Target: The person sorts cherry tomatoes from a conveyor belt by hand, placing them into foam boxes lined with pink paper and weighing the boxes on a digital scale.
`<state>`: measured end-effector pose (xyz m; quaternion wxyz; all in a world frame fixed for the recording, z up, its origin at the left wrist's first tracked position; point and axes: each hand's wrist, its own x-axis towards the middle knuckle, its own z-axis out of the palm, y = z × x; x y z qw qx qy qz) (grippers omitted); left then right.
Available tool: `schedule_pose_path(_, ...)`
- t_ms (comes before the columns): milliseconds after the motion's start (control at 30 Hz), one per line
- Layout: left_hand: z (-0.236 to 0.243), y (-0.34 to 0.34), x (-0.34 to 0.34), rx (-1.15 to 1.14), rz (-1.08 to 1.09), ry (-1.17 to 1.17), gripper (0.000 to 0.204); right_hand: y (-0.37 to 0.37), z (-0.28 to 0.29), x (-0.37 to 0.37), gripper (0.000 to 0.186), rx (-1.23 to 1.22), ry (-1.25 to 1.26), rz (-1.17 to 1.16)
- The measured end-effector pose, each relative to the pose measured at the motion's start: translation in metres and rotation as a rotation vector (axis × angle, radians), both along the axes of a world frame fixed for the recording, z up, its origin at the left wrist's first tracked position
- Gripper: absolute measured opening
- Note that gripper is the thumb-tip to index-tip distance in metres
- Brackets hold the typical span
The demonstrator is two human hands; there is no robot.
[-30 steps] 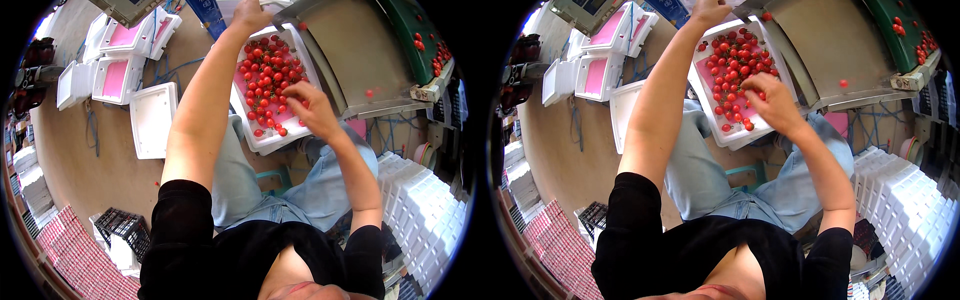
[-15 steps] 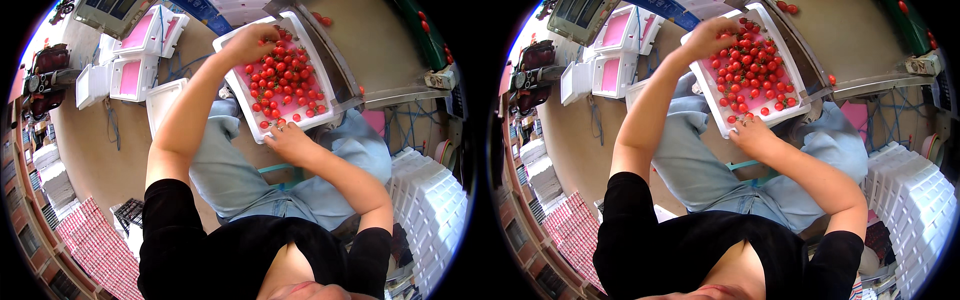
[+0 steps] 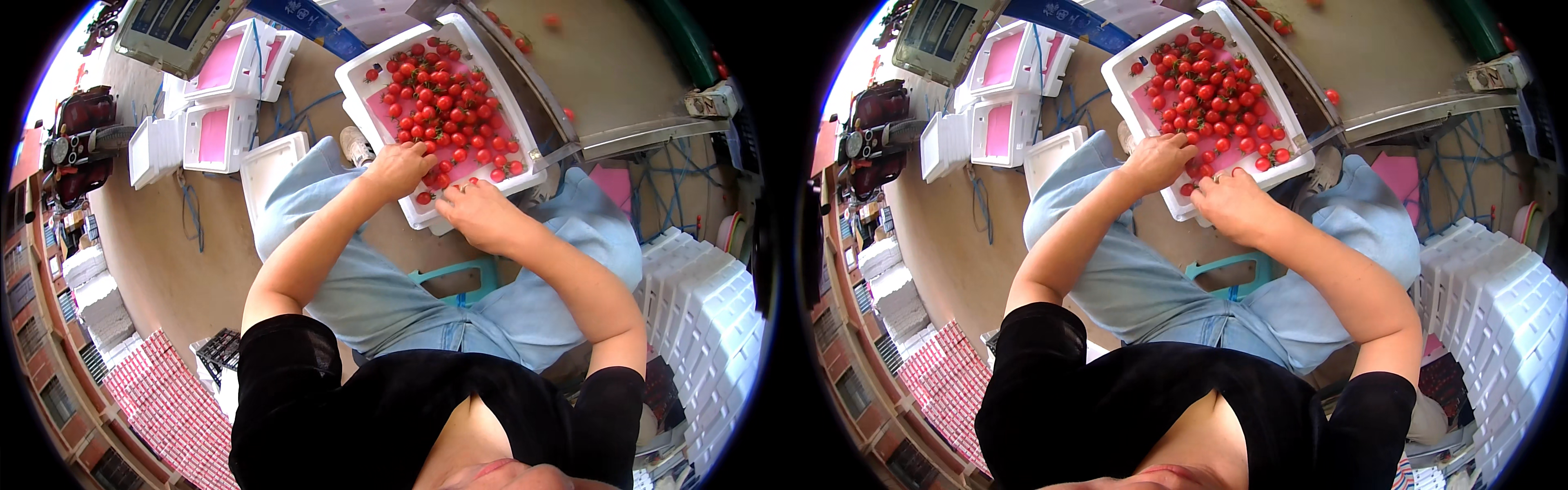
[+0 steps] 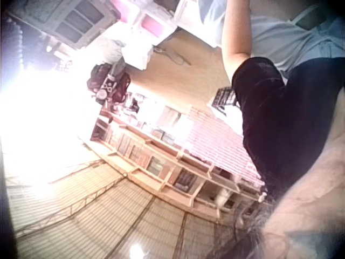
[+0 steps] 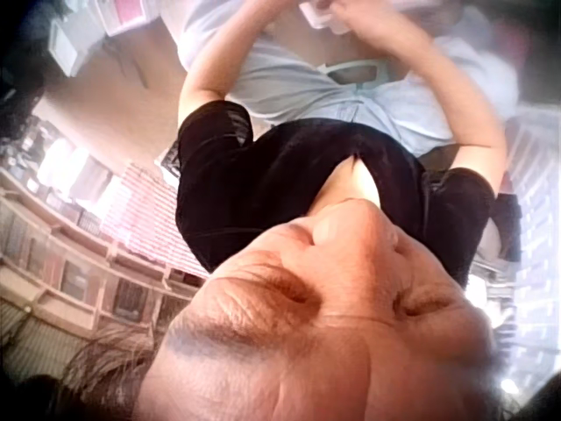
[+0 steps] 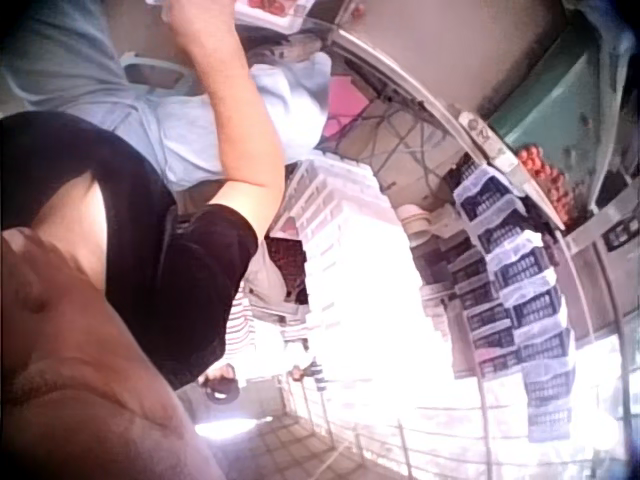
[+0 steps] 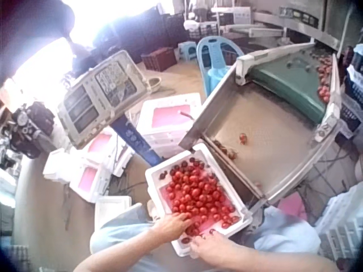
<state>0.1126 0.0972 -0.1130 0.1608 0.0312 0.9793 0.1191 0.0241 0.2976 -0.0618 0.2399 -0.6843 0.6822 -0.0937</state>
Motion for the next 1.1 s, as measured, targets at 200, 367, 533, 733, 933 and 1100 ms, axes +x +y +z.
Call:
schedule_pose_path(200,0.053,0.008,-0.03,0.364,0.482,0.002,0.027,-0.016,-0.02,-0.01,0.041,-0.453,-0.474,-0.771)
schedule_pose_path(367,0.048,0.006,-0.042,1.009,0.322,0.25,0.037,-0.029,0.003,-0.019,0.029,-0.165,-1.896,-1.192)
schedule_pose_path(533,0.002,-0.033,-0.089,0.271,0.324,0.5,0.053,-0.029,-0.025,-0.006,0.011,0.132,-1.729,-1.036)
schedule_pose_path(733,-0.031,0.017,-0.069,0.056,0.181,0.373,0.066,-0.019,-0.026,0.013,0.012,0.239,-1.547,-0.838)
schedule_pose_path(933,-0.014,0.02,-0.007,0.041,-0.02,0.182,0.061,-0.015,-0.017,0.021,0.015,0.279,-1.408,-0.704)
schedule_pose_path(1100,-0.009,-0.011,-0.015,-0.165,0.245,0.239,0.051,-0.017,-0.007,0.024,0.016,0.341,-1.405,-0.589)
